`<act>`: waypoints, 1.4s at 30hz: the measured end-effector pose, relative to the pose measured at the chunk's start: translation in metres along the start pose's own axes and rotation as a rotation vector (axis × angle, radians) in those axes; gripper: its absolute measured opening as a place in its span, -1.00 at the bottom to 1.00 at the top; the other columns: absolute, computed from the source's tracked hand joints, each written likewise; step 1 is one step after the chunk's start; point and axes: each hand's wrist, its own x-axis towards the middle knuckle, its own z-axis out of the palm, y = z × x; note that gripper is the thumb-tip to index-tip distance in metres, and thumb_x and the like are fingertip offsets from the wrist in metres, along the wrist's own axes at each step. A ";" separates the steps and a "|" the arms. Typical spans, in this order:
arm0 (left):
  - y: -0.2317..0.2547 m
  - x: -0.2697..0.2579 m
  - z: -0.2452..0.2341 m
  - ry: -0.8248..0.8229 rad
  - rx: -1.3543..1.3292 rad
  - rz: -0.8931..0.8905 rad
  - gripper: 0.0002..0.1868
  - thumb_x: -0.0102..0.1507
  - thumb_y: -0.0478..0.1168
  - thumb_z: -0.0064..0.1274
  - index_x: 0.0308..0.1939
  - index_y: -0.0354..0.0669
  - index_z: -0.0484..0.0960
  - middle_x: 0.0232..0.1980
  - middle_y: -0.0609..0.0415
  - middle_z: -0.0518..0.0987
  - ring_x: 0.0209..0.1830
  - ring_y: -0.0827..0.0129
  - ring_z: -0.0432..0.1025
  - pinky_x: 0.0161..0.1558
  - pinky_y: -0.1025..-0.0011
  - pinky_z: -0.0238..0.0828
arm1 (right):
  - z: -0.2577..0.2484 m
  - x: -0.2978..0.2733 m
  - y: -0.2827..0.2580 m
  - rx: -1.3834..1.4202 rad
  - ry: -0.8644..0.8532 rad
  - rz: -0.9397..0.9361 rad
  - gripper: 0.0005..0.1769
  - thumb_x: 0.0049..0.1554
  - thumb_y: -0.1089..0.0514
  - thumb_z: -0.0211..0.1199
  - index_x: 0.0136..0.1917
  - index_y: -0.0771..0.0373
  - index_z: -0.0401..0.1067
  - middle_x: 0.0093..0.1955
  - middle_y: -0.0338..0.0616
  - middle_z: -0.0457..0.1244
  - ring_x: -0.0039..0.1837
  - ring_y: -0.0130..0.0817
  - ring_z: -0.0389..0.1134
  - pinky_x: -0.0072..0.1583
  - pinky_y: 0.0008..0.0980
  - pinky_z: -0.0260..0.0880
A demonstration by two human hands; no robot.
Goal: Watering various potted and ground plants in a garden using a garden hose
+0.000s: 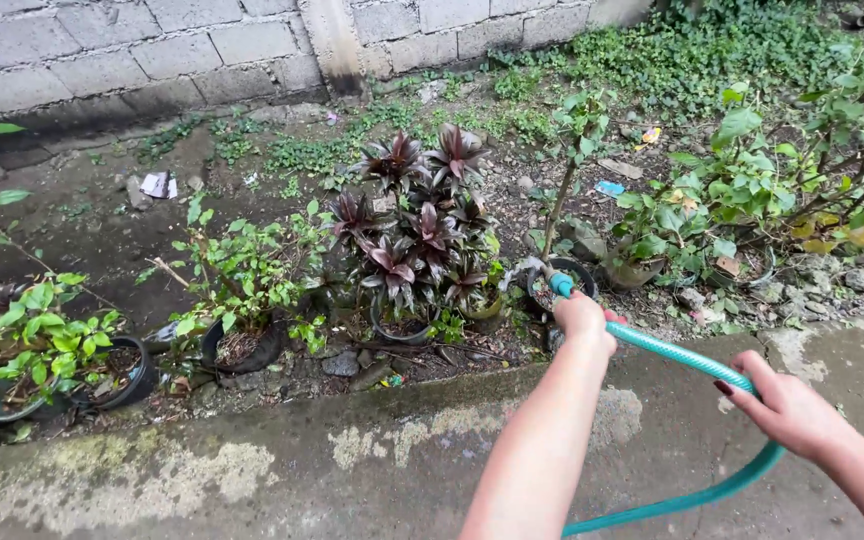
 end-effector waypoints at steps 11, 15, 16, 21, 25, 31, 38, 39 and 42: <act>-0.026 0.032 -0.031 0.143 -0.021 0.018 -0.74 0.51 -0.07 -0.38 -0.10 -0.09 0.37 -0.38 0.09 0.35 -0.58 0.43 0.24 -0.51 0.37 0.32 | 0.072 -0.008 0.014 0.219 -0.107 -0.038 -0.65 0.22 -0.26 -0.12 -0.06 -0.01 0.27 -0.40 -0.25 0.38 -0.30 -0.34 0.37 -0.14 -0.33 0.33; -0.016 0.025 -0.037 0.153 -0.072 -0.015 -0.72 0.53 -0.08 -0.35 0.02 -0.15 0.42 -0.37 0.11 0.33 -0.55 0.48 0.19 -0.49 0.47 0.27 | 0.093 0.010 0.022 0.542 -0.131 -0.086 -0.45 0.26 -0.30 -0.19 -0.15 0.16 0.34 -0.46 -0.12 0.28 -0.37 -0.24 0.35 -0.18 -0.28 0.40; -0.014 0.027 -0.036 0.159 -0.065 -0.022 -0.74 0.53 -0.09 -0.34 0.01 -0.13 0.43 -0.40 0.13 0.31 -0.57 0.49 0.16 -0.49 0.47 0.22 | 0.101 0.016 0.023 0.621 -0.165 -0.037 -0.43 0.25 -0.29 -0.17 -0.15 0.20 0.39 -0.46 -0.09 0.28 -0.38 -0.23 0.35 -0.20 -0.29 0.42; -0.021 0.054 -0.040 0.181 0.031 -0.019 -0.74 0.51 -0.04 -0.32 -0.06 -0.08 0.41 -0.44 0.12 0.30 -0.60 0.46 0.16 -0.54 0.45 0.15 | 0.122 0.023 -0.001 0.737 -0.220 0.136 -0.34 0.25 -0.29 -0.14 -0.18 0.32 0.46 -0.45 0.01 0.36 -0.41 -0.22 0.41 -0.22 -0.29 0.45; -0.025 0.051 -0.040 0.163 0.100 0.027 -0.74 0.51 -0.07 -0.33 -0.10 -0.10 0.41 -0.47 0.14 0.26 -0.64 0.46 0.12 -0.56 0.42 0.13 | 0.158 0.062 0.006 0.726 -0.363 0.257 -0.34 0.21 -0.26 -0.12 -0.14 0.28 0.59 -0.49 0.02 0.32 -0.34 -0.08 0.54 -0.24 -0.37 0.28; -0.056 0.069 -0.038 0.179 0.150 0.145 -0.76 0.51 -0.10 -0.30 -0.08 -0.13 0.42 -0.51 0.14 0.27 -0.70 0.46 0.11 -0.68 0.46 0.08 | 0.090 0.056 -0.078 1.154 -0.521 0.306 -0.47 0.26 -0.13 -0.06 0.32 0.14 0.46 0.19 0.07 0.43 0.17 -0.01 0.46 0.25 -0.15 0.36; -0.092 0.102 -0.021 0.224 0.095 0.335 -0.70 0.47 -0.12 -0.27 -0.32 -0.16 0.36 -0.59 0.09 0.19 -0.78 0.38 0.08 -0.75 0.36 0.02 | 0.109 0.075 -0.065 1.164 -0.459 0.047 -0.29 0.36 -0.24 -0.18 -0.37 0.30 0.36 -0.59 -0.05 0.14 -0.54 -0.33 0.08 -0.33 -0.36 0.12; -0.095 0.098 -0.018 0.237 0.081 0.329 -0.70 0.47 -0.12 -0.27 -0.32 -0.16 0.36 -0.59 0.09 0.19 -0.78 0.38 0.08 -0.75 0.36 0.02 | 0.107 0.071 -0.062 1.151 -0.476 0.050 -0.29 0.36 -0.24 -0.18 -0.37 0.30 0.36 -0.59 -0.05 0.14 -0.54 -0.33 0.08 -0.33 -0.36 0.12; -0.101 0.084 -0.012 0.353 0.385 0.343 -0.61 0.47 0.00 -0.22 -0.35 -0.14 0.42 -0.53 0.08 0.37 -0.70 0.31 0.27 -0.61 0.32 0.27 | 0.096 0.061 -0.055 1.076 -0.409 0.004 -0.31 0.33 -0.39 -0.27 -0.34 0.12 0.25 -0.57 -0.24 0.09 -0.53 -0.40 0.00 -0.39 -0.37 0.06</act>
